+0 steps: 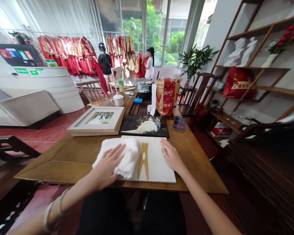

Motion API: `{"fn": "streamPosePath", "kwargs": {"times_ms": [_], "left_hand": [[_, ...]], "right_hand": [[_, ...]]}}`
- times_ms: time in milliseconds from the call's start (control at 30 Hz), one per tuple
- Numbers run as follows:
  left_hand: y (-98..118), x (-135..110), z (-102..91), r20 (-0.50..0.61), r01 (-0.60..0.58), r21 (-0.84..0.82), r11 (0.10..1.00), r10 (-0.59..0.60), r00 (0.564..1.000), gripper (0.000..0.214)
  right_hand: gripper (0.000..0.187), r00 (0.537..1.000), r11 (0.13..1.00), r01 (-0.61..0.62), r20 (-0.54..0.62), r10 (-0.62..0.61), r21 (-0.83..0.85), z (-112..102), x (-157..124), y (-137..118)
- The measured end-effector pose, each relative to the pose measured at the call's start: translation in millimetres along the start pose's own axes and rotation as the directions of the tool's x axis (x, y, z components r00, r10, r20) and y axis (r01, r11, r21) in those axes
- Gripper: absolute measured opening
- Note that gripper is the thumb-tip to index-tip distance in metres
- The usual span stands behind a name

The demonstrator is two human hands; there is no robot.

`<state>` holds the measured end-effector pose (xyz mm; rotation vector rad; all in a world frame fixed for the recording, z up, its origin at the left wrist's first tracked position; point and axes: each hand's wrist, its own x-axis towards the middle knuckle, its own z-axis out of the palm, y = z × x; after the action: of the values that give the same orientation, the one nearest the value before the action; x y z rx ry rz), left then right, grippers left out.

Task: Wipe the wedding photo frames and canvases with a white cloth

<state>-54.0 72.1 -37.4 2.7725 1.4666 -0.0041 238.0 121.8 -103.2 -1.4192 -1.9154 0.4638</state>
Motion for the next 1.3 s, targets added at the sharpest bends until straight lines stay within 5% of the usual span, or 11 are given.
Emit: {"fn": "streamPosePath", "kwargs": {"times_ms": [133,233,467,700,867,1100,1200,1300], "left_hand": [[17,-43,-1.7,0.095,-0.051,-0.044,0.998,0.055,0.994,0.101],[21,-50,-5.5,0.127,-0.06,-0.057,0.997,0.067,0.99,0.103],[-8,18,-13.3,0.035,-0.043,0.002,0.999,0.043,0.998,0.058],[-26,61,-13.4,0.028,0.011,0.018,1.0,-0.012,1.0,0.051],[-12,29,-11.2,0.043,0.007,-0.019,1.0,-0.006,0.999,0.057],[22,-44,-16.8,0.169,-0.044,-0.146,0.988,0.069,0.983,0.099],[23,-45,-18.3,0.173,-0.03,-0.138,0.99,0.054,0.984,0.093],[16,-21,-15.1,0.122,0.028,-0.095,0.995,-0.016,0.992,0.074]], "right_hand": [[0.042,1.0,1.0,0.017,-0.013,-0.017,0.001,2,0,2],[0.042,0.999,1.0,0.022,-0.024,-0.021,0.011,2,0,3],[0.042,0.999,0.999,0.031,-0.03,-0.03,0.031,3,0,4],[0.042,0.999,0.999,0.03,-0.023,-0.029,0.013,2,0,6],[0.042,0.999,0.999,0.027,-0.026,-0.027,0.018,3,0,6],[0.042,0.999,1.0,0.026,-0.029,-0.026,0.01,3,-1,6],[0.043,1.0,1.0,0.018,-0.02,-0.018,-0.009,3,-1,5],[0.043,1.0,1.0,0.019,-0.021,-0.019,-0.015,3,0,5]]}}
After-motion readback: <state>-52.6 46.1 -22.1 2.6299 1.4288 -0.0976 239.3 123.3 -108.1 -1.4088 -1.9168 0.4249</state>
